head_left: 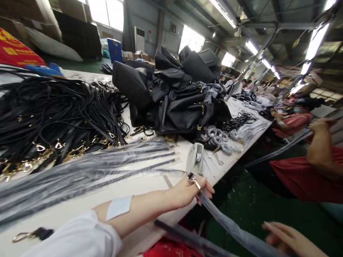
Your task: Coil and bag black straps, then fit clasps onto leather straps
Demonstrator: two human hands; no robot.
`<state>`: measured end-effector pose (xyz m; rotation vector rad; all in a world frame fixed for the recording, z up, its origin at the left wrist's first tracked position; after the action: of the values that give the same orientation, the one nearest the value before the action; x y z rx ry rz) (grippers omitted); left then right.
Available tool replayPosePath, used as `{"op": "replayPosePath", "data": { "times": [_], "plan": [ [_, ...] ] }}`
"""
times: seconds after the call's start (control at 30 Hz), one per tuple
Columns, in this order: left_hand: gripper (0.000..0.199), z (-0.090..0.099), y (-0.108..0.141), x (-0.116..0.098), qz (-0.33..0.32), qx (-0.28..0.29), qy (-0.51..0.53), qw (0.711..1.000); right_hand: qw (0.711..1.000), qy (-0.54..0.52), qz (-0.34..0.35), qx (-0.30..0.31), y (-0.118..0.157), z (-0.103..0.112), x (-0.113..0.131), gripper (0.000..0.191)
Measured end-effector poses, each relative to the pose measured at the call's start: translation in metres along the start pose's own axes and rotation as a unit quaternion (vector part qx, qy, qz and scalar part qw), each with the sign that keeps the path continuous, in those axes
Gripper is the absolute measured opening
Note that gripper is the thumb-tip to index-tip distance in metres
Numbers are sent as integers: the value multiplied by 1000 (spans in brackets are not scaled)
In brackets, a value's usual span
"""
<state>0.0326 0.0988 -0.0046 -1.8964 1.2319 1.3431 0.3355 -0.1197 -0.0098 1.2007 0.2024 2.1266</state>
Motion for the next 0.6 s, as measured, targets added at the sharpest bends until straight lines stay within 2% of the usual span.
{"op": "replayPosePath", "data": {
  "times": [0.07, 0.13, 0.17, 0.23, 0.27, 0.33, 0.43, 0.5, 0.6],
  "plan": [
    [73, -15, -4, 14, 27, 40, 10, 999, 995, -5, 101, 12, -3, -41, 39, 51],
    [75, -30, -6, 25, 42, 82, 8, 996, 973, -61, 203, 91, 3, -98, 79, 56],
    [76, -35, -7, 27, 42, 98, 0, 994, 957, -106, 230, 140, 8, -125, 94, 58],
    [75, -36, -8, 26, 24, 91, -31, 995, 942, -164, 209, 205, 16, -167, 109, 45],
    [72, -32, -8, 22, 8, 63, -55, 996, 942, -176, 197, 206, 19, -178, 111, 47],
    [62, -17, -6, 12, -19, -14, -110, 994, 948, -173, 180, 196, 21, -186, 108, 50],
    [51, 5, 0, 0, -13, -88, -177, 980, 953, -139, 187, 193, 18, -175, 100, 54],
    [52, 11, 5, -3, 9, -94, -208, 973, 954, -123, 187, 201, 14, -166, 95, 56],
    [56, 9, 11, -4, 32, -83, -234, 968, 956, -118, 181, 199, 9, -156, 91, 58]
  ]
}}
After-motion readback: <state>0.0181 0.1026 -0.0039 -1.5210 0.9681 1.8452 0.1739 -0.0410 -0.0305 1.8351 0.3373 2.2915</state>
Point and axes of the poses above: each hand's wrist, its own y-axis away from the middle knuckle, its own z-axis out of the back of the hand, x = y × z, the point moved 5 cm from there along -y, towards the middle knuckle, and after that the axes turned 6 degrees about z, right-handed, at the moved point
